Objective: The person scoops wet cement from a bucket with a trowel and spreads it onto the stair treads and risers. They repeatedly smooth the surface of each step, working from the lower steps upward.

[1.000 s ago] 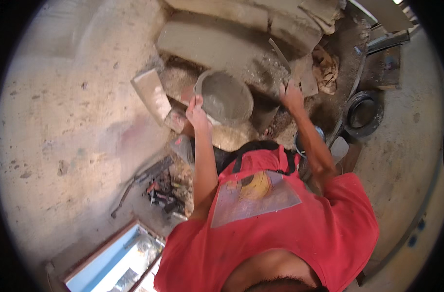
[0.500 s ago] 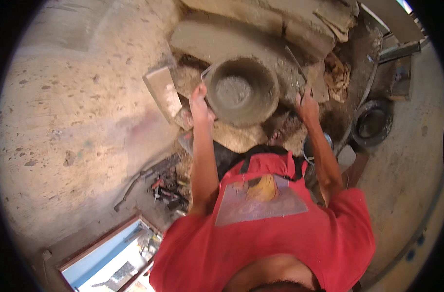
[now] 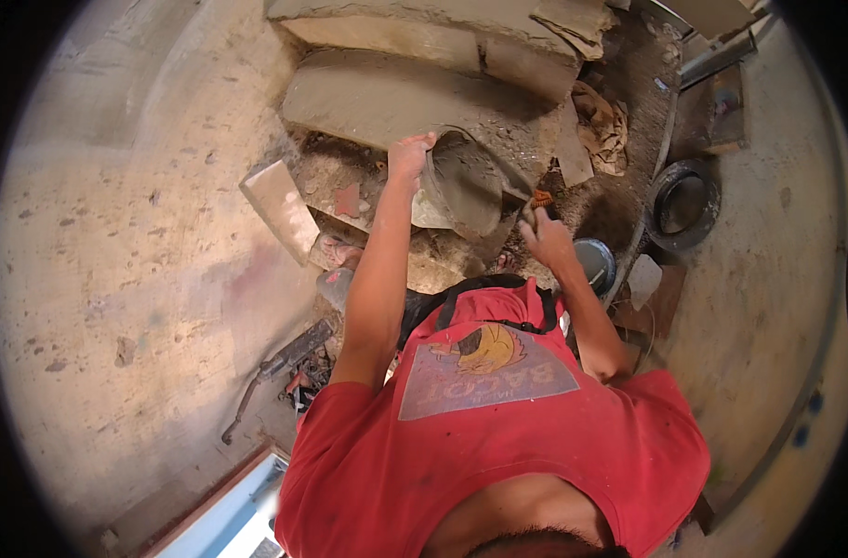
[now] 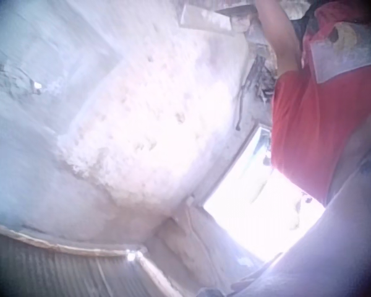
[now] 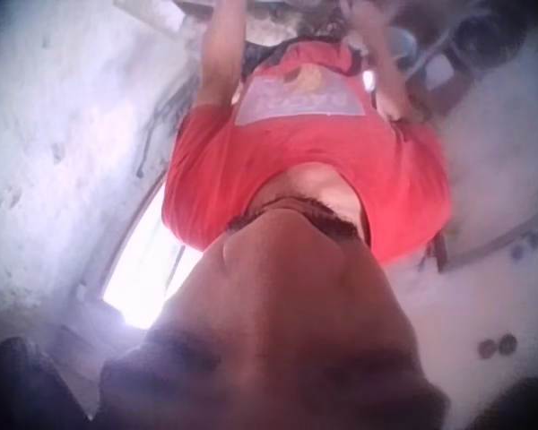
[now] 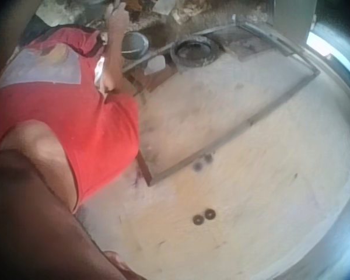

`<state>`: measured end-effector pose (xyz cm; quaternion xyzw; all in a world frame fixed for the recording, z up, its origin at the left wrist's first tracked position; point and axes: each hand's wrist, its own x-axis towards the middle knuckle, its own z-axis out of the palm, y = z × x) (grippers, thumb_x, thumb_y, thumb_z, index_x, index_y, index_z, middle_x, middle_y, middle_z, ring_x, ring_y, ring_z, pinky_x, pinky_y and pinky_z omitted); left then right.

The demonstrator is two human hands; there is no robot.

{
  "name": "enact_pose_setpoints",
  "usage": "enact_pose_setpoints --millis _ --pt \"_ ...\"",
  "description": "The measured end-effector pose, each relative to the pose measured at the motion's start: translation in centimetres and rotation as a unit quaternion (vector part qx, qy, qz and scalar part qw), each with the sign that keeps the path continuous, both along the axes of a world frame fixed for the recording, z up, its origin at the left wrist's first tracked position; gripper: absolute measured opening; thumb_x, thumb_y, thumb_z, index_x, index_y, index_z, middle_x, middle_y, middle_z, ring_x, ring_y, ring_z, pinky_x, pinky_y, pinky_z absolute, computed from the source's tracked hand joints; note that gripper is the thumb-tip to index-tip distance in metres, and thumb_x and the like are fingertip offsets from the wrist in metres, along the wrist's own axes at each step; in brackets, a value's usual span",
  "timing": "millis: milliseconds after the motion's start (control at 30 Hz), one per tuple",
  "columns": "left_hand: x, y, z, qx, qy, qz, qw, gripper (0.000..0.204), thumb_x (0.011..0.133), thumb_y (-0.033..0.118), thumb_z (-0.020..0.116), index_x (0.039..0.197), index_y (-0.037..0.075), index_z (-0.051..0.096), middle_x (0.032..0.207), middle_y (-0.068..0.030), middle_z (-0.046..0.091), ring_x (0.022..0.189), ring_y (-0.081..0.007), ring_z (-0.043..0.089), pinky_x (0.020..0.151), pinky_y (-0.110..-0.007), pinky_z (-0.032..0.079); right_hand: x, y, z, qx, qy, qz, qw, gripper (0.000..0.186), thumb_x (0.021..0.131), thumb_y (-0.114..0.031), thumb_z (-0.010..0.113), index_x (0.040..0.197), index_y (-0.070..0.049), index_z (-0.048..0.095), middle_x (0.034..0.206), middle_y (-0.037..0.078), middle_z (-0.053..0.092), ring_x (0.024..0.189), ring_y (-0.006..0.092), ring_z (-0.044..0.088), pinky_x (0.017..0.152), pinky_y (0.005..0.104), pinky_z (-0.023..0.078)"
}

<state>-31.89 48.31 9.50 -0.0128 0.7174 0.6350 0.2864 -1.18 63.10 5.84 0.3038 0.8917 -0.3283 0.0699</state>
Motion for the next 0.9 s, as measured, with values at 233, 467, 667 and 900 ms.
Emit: enact_pose_setpoints --millis 233,467,667,900 --pt "1.9 1.9 3.6 -0.112 0.064 -0.017 0.991 0.051 0.087 0.016 0.081 0.132 -0.004 0.066 0.125 -0.0159 0.072 0.12 -0.0247 0.063 0.106 -0.034 0.043 0.4 -1.4 -1.2 0.015 -0.055 0.066 0.996 0.045 0.096 -0.041 0.06 0.111 0.001 0.055 0.094 0.031 0.07 0.093 0.051 0.068 0.083 0.0595 0.054" --pt "6.2 -3.9 2.5 0.12 0.071 -0.078 0.987 0.078 0.085 -0.011 0.064 0.157 0.0 0.038 0.164 -0.0187 0.037 0.153 -0.0269 0.034 0.121 -0.038 0.031 -0.9 -1.7 -3.1 0.005 -0.056 0.033 0.998 0.042 0.095 -0.036 0.061 0.111 0.002 0.052 0.096 0.034 0.069 0.094 0.0527 0.068 0.083 0.0604 0.054" --pt "7.2 -6.7 -0.5 0.181 0.021 0.022 0.983 0.076 0.086 -0.009 0.065 0.157 -0.002 0.037 0.166 -0.021 0.032 0.155 -0.0305 0.029 0.123 -0.04 0.03 -0.9 -2.4 -3.8 0.006 -0.062 0.029 0.998 0.041 0.097 -0.036 0.06 0.111 0.002 0.053 0.095 0.036 0.068 0.091 0.0538 0.066 0.082 0.0624 0.052" --pt "12.4 -10.3 -4.7 0.12 0.009 0.164 0.979 0.065 0.091 0.0 0.068 0.152 -0.004 0.044 0.156 -0.0205 0.048 0.147 -0.029 0.043 0.119 -0.038 0.035 -0.6 -2.6 -4.5 0.034 -0.065 0.041 0.996 0.046 0.097 -0.04 0.059 0.112 0.003 0.052 0.091 0.034 0.07 0.089 0.052 0.069 0.082 0.0599 0.055"
